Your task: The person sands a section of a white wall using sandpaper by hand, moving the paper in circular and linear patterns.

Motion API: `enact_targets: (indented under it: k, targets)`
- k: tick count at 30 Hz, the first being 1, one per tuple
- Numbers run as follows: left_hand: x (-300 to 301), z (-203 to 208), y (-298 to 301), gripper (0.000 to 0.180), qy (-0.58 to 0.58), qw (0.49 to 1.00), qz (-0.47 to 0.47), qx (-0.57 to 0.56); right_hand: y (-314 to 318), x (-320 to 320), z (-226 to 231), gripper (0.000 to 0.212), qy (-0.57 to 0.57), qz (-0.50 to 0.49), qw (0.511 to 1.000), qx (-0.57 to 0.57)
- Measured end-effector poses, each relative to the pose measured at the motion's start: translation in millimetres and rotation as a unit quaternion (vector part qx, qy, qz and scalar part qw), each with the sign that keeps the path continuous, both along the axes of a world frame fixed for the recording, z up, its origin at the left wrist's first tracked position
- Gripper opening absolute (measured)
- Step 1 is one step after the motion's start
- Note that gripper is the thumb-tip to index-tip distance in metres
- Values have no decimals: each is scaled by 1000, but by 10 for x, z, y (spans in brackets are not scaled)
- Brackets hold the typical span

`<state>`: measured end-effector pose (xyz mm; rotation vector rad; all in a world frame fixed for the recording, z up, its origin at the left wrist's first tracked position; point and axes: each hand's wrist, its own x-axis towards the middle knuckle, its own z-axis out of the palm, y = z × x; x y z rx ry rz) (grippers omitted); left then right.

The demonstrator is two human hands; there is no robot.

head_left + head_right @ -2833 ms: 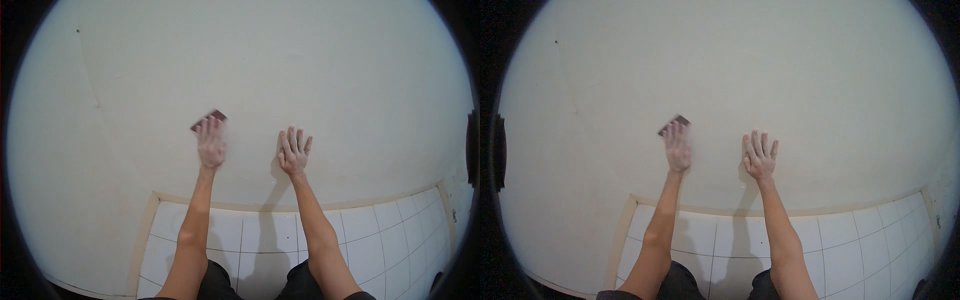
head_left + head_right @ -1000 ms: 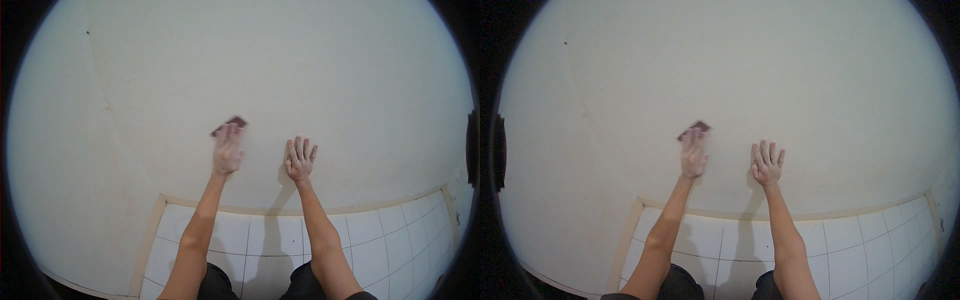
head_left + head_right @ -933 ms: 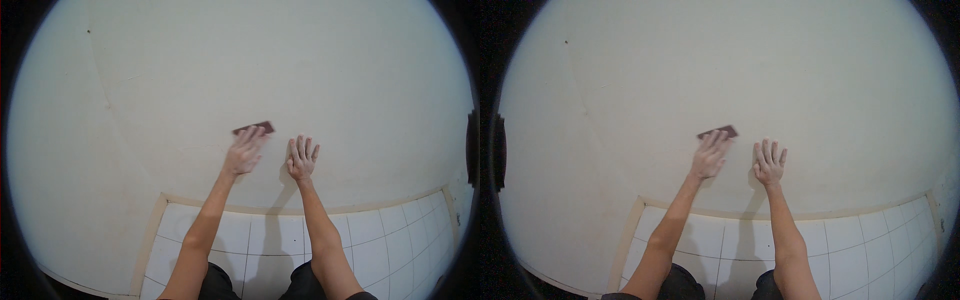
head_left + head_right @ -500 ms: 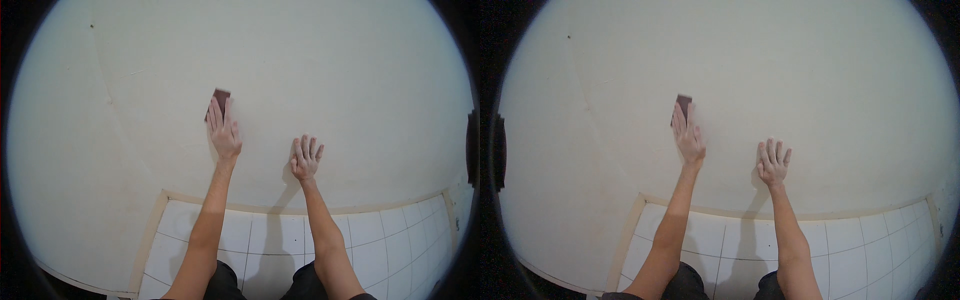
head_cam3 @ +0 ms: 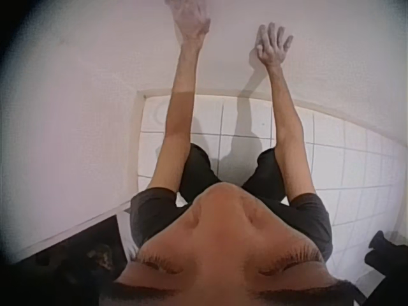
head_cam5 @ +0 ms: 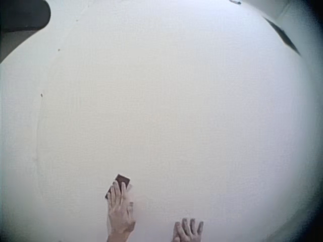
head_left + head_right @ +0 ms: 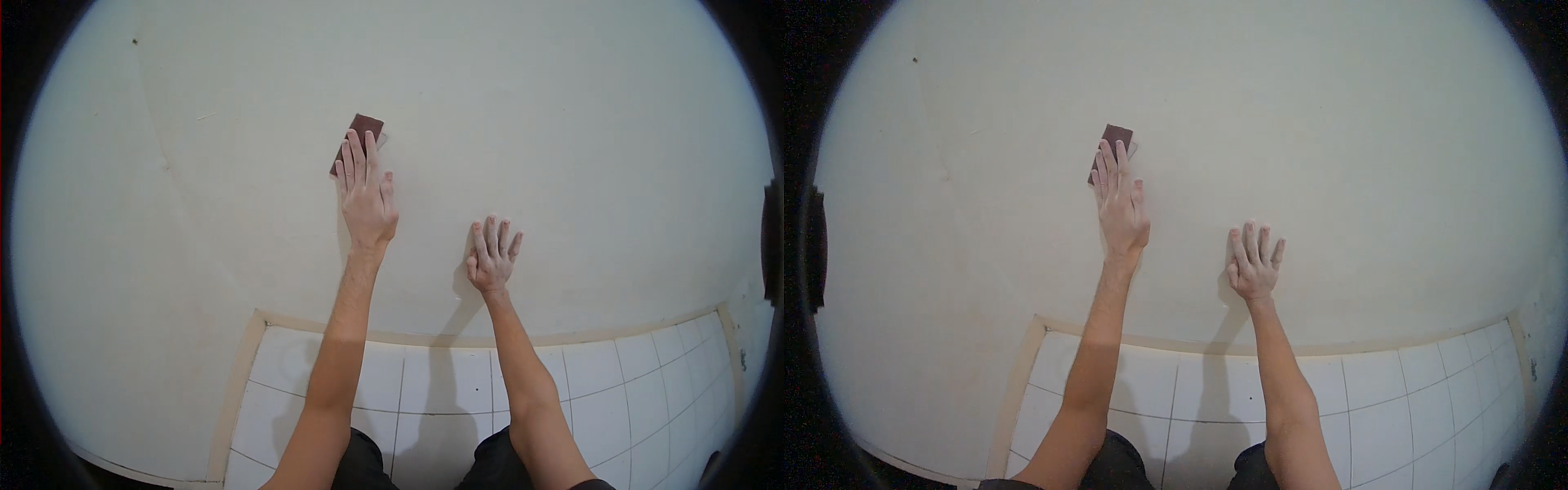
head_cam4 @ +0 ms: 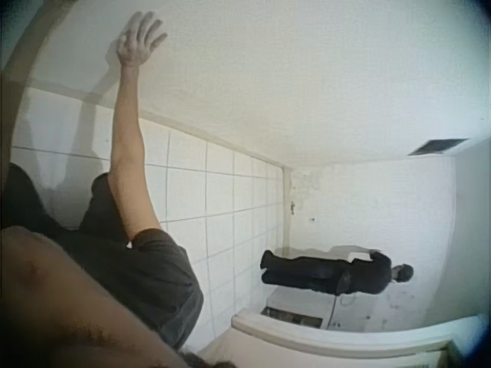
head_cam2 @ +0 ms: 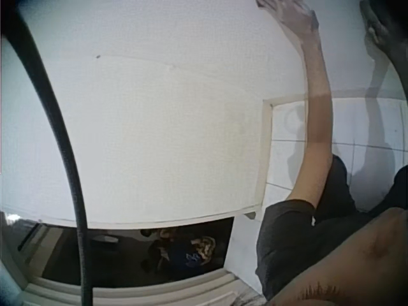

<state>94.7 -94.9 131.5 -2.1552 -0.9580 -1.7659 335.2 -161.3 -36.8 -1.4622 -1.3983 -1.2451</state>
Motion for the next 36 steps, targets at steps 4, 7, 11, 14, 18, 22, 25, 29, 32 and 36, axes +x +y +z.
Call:
enact_targets:
  k: [4,7,11,14,18,22,25,29,32,36]
  targets:
    - [-95,-765,274,71,0,998,19,60,33,-100,-1,59,-11,-2,1000,5]
    - [-232,-1847,459,72,31,996,43,75,53,-172,12,59,3,23,1000,1]
    - [-152,-1812,394,68,126,990,13,56,10,-55,-1,58,0,1,1000,-5]
    - [94,-562,71,72,68,997,16,32,-35,11,-8,59,0,11,1000,6]
    - [97,-5,-84,77,21,999,-4,26,17,-24,-18,59,-6,-8,1000,1]
    - [94,-812,72,79,45,998,34,18,43,-76,25,59,-23,7,1000,-5]
    - [-113,-1854,258,80,110,994,20,19,70,-72,-23,60,7,3,1000,-20]
    - [-25,-1708,237,76,170,985,-8,13,45,69,-114,60,18,-1,1000,-23]
    - [201,-647,47,76,149,988,-20,28,7,140,-162,60,10,-30,999,-26]
    - [151,-95,-22,78,129,991,-7,40,8,83,-139,58,12,-14,1000,-8]
